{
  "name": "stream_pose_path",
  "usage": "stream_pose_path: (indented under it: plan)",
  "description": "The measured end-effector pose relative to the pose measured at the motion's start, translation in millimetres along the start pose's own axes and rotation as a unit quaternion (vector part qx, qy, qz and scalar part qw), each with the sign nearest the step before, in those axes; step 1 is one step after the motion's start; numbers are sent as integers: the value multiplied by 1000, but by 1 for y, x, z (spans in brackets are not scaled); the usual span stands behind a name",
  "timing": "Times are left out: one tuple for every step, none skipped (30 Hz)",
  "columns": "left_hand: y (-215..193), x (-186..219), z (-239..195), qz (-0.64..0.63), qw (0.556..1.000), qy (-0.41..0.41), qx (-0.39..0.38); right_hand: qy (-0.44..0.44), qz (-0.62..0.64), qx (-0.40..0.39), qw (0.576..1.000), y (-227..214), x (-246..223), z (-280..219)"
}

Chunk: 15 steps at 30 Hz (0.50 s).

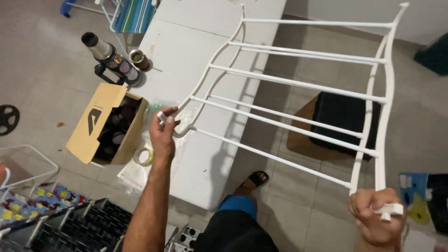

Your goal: The person disassembles a white metal clothes drying rack by removing the crossbars and legs. They then place the disassembled frame on a white table and continue to separate the components, including the main frame and individual poles.

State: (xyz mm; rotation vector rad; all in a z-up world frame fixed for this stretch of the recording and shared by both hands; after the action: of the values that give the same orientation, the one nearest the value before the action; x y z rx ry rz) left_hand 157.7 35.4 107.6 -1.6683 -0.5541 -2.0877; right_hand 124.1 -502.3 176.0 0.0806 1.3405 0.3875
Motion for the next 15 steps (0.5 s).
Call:
stream_pose_path:
  plan:
    - [-2, -3, 8, 4, 999, -31, 28, -34, 59, -33, 997, -6, 5, 13]
    - [3, 0, 5, 0, 999, -20, 37, -41, 59, -44, 996, -13, 1, 28]
    - [6, 1, 3, 48, 996, -25, 65, -24, 48, -61, 997, -19, 2, 43]
    - [6, 1, -4, 99, 990, -35, 91, -2, 37, -73, 997, -24, 3, 53]
    - [15, 1, 2, 98, 990, -32, 97, -5, 38, -80, 996, -36, 9, 72]
    - [23, -1, 2, 92, 990, -34, 103, 9, 35, -83, 996, -49, 16, 85]
    - [32, -4, 3, 86, 990, -36, 110, 23, 32, -86, 996, -62, 23, 100]
    - [40, -12, 11, 82, 989, -41, 118, 27, 27, -94, 995, -72, 31, 119]
    - [50, -19, 19, 92, 987, -47, 120, 21, 29, -102, 994, -82, 36, 139]
    - [57, -22, 29, 103, 985, -51, 126, 13, 34, -115, 993, -89, 43, 165]
    - [67, -16, 36, 101, 984, -52, 140, 16, 33, -128, 991, -96, 47, 191]
    - [78, -10, 46, 127, 980, -60, 139, 25, 26, -132, 991, -103, 57, 220]
    - [88, -5, 56, 152, 976, -69, 139, 34, 18, -136, 990, -108, 67, 250]
    - [93, -14, 63, 153, 973, -68, 158, 36, 22, -154, 987, -113, 77, 281]
    - [102, -22, 70, 125, 977, -52, 162, 27, -88, -121, 988, -126, 87, 314]
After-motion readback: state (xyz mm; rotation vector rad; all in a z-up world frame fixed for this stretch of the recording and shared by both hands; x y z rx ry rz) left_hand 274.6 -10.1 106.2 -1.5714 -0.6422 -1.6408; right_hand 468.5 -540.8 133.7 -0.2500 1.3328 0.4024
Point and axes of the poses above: each hand's wrist, its own z-axis towards the middle knuckle, its own y-axis out of the palm, x = y × z, the point moved 9 cm from there along z, towards the middle knuckle, and after that the axes turned 1 degree about z, right-handed, at the moved point
